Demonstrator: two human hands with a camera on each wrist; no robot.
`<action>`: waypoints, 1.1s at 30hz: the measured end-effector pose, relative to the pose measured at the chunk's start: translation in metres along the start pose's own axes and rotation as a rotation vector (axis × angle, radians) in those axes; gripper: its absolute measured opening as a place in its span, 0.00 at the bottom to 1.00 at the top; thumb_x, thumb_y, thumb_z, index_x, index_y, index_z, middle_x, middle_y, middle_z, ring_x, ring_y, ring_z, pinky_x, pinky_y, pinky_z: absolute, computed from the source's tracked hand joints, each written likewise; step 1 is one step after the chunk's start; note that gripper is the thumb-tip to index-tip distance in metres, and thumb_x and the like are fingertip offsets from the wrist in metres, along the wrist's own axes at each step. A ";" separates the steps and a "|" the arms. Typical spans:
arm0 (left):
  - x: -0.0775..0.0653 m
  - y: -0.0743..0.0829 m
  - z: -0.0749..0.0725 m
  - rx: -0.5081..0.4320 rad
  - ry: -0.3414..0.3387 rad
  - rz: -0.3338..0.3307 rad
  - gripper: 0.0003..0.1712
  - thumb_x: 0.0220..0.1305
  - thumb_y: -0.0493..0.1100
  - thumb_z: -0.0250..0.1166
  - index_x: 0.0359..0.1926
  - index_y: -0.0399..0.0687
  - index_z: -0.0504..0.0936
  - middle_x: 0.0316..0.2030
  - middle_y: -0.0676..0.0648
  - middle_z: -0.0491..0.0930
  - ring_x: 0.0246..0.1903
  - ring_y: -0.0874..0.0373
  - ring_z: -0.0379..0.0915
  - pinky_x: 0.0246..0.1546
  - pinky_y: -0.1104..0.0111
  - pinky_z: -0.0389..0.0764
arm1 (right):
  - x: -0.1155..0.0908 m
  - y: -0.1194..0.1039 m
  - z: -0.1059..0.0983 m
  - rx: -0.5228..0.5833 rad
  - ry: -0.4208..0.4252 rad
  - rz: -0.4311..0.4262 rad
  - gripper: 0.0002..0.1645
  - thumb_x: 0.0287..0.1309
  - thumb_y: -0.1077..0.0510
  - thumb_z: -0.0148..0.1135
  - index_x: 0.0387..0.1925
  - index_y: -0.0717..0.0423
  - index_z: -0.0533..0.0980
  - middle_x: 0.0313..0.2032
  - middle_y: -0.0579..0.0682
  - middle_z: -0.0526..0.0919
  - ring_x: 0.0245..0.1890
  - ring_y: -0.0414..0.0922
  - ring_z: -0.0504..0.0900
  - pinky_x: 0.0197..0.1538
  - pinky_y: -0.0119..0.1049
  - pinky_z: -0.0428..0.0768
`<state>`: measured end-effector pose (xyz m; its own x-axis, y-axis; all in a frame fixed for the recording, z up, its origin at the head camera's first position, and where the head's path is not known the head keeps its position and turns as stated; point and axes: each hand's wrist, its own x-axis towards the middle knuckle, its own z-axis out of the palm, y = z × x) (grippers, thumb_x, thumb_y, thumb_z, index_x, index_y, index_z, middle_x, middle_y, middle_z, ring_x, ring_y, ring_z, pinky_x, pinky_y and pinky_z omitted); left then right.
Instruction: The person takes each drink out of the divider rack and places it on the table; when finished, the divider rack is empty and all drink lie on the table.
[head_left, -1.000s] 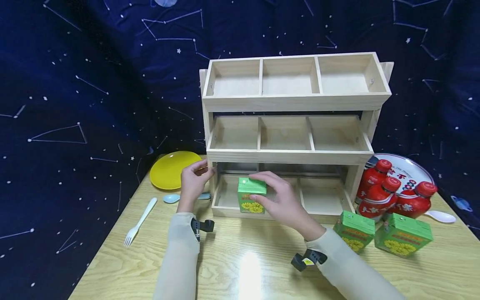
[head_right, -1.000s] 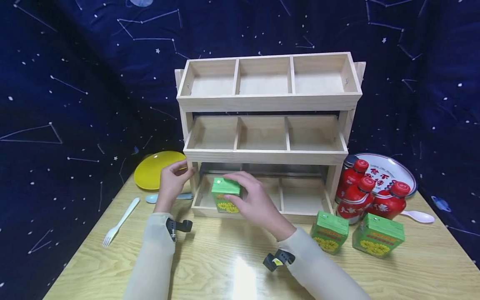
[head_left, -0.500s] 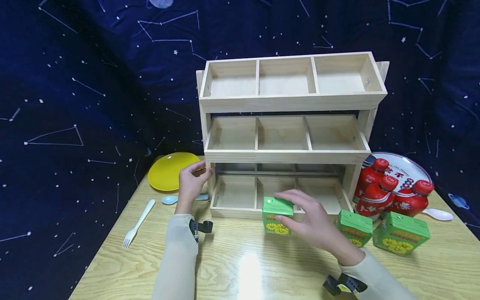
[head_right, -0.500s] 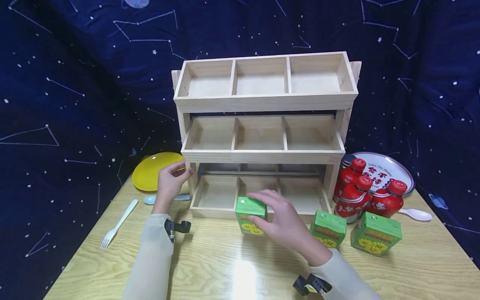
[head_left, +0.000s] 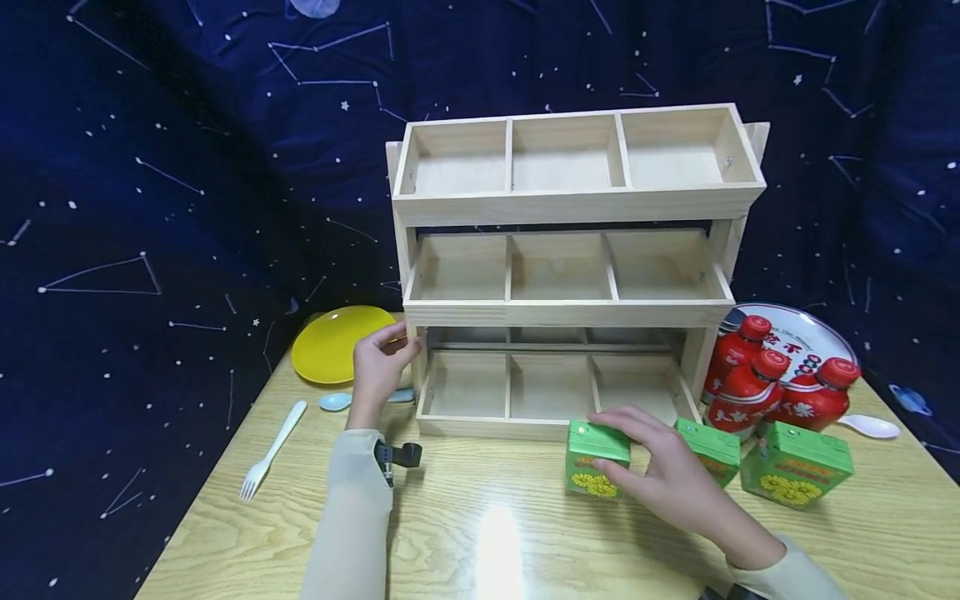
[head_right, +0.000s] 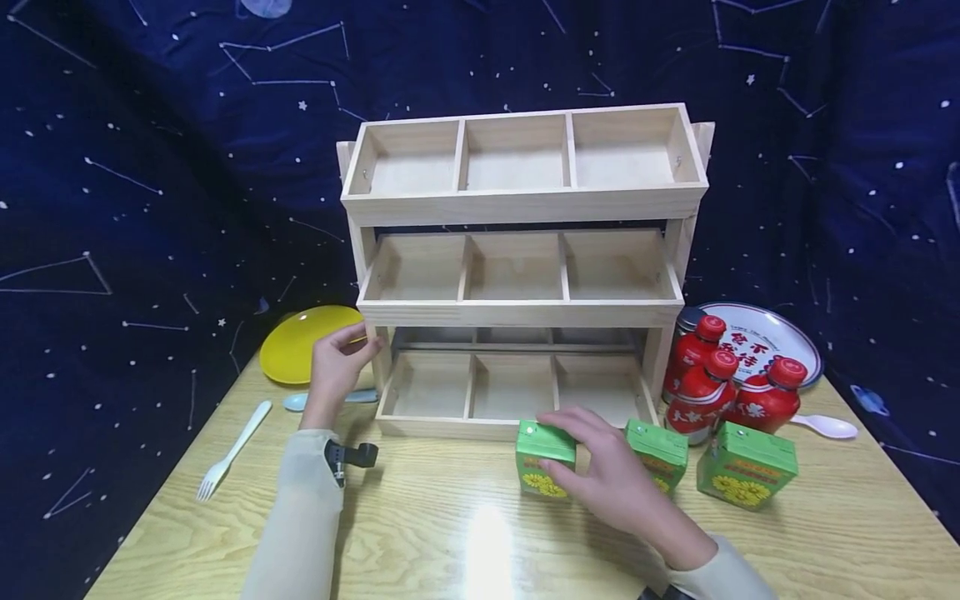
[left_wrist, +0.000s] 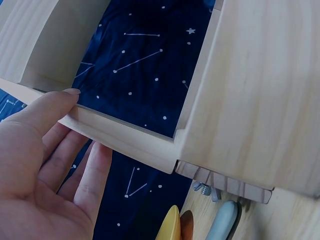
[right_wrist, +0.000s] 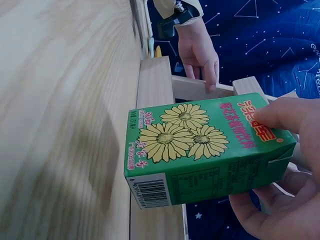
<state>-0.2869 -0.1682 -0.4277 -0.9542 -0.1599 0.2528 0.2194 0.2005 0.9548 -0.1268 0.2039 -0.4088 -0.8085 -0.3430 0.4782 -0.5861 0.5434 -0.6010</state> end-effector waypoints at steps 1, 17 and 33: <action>0.000 0.000 0.000 0.000 0.002 0.002 0.22 0.57 0.46 0.75 0.53 0.47 0.85 0.49 0.48 0.83 0.50 0.47 0.79 0.50 0.63 0.82 | -0.001 0.001 -0.001 -0.004 -0.006 -0.002 0.31 0.50 0.61 0.76 0.57 0.47 0.78 0.51 0.40 0.79 0.48 0.40 0.79 0.48 0.27 0.78; -0.001 0.002 -0.001 0.009 0.011 0.013 0.23 0.56 0.44 0.76 0.53 0.45 0.85 0.49 0.46 0.83 0.48 0.50 0.81 0.48 0.65 0.83 | -0.014 0.011 -0.001 -0.015 -0.150 0.089 0.34 0.52 0.62 0.75 0.61 0.46 0.75 0.53 0.34 0.76 0.46 0.37 0.77 0.44 0.34 0.80; -0.008 0.017 -0.005 0.101 0.026 0.078 0.24 0.63 0.42 0.70 0.59 0.43 0.80 0.50 0.43 0.83 0.47 0.47 0.82 0.47 0.67 0.83 | 0.002 -0.001 -0.025 -0.104 -0.183 0.052 0.35 0.59 0.48 0.70 0.67 0.38 0.68 0.61 0.38 0.73 0.56 0.42 0.75 0.50 0.48 0.82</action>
<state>-0.2746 -0.1679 -0.4131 -0.9292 -0.1649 0.3309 0.2699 0.3090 0.9119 -0.1265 0.2217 -0.3916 -0.8396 -0.4402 0.3183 -0.5419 0.6373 -0.5480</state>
